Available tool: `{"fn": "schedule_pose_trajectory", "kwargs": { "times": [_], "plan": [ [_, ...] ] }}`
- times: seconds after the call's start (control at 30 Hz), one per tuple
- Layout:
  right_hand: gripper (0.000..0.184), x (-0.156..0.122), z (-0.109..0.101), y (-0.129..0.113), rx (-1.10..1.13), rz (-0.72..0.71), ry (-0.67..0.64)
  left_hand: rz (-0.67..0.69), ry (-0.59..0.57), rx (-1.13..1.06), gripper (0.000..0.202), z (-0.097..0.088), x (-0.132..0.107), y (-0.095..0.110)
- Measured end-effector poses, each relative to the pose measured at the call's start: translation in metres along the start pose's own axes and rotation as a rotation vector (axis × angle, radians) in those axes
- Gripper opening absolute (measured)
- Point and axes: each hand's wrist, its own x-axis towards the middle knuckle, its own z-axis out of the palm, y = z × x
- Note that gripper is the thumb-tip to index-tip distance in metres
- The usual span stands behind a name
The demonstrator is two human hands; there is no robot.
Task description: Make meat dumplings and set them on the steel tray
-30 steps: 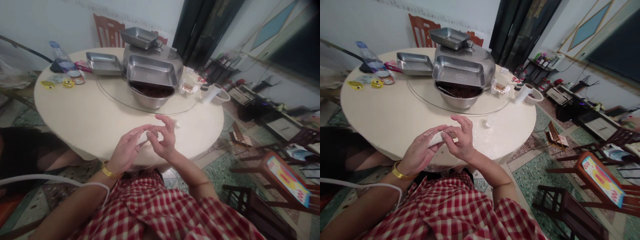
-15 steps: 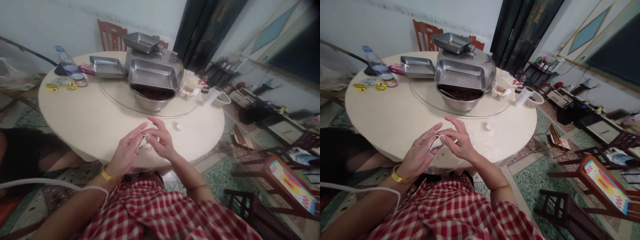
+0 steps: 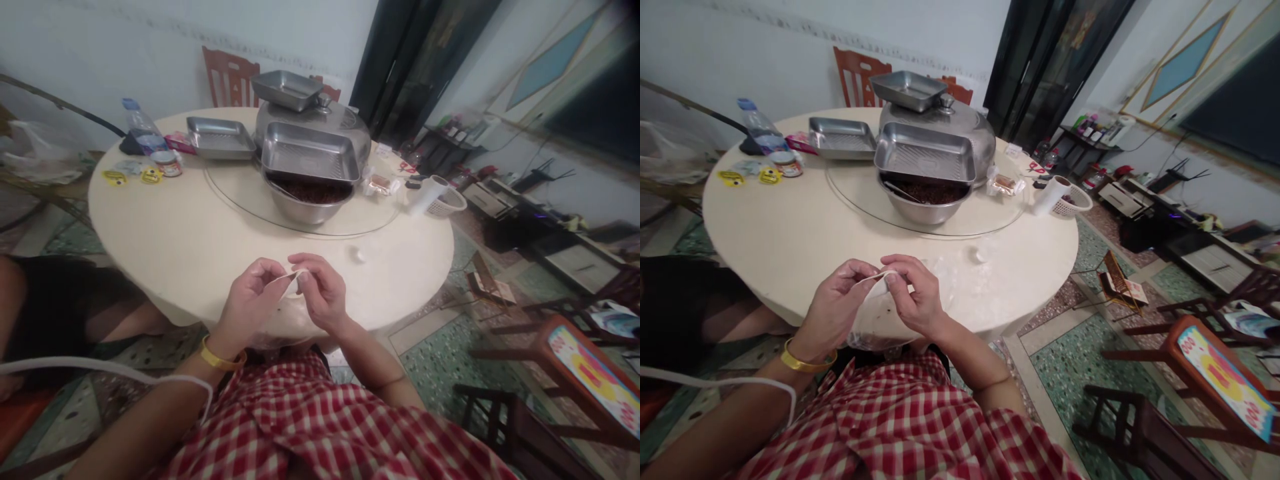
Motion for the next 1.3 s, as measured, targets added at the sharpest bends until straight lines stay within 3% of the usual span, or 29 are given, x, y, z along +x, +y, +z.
{"fn": "schedule_pose_trajectory", "kwargs": {
  "times": [0.13,0.3,0.47,0.67,0.83,0.97,1.13,1.3],
  "plan": [
    [0.012,-0.006,0.002,0.0,0.103,0.127,-0.011,-0.179,-0.024,-0.18,0.022,0.0,-0.002,0.003],
    [0.019,-0.005,0.003,0.001,0.387,0.371,-0.087,-0.211,-0.068,-0.251,0.023,0.001,-0.005,0.009],
    [0.018,-0.001,0.001,0.0,0.483,0.403,-0.113,-0.216,-0.045,-0.277,0.027,0.002,-0.005,0.009],
    [0.009,0.001,-0.001,-0.003,0.424,0.439,-0.053,-0.216,-0.037,-0.257,0.028,0.005,-0.004,0.012],
    [0.013,0.001,-0.002,-0.005,0.354,0.402,-0.01,-0.163,-0.038,-0.136,0.021,-0.005,-0.002,0.008],
    [0.015,0.0,-0.002,-0.005,0.3,0.368,-0.005,0.018,-0.033,0.151,0.016,-0.016,-0.001,0.006],
    [0.01,0.0,-0.001,-0.006,0.022,0.137,0.009,0.246,-0.066,0.403,0.008,-0.02,0.0,0.014],
    [0.007,0.001,0.001,-0.009,-0.075,0.011,0.034,0.295,-0.09,0.44,0.009,-0.017,-0.002,0.021]
  ]
}}
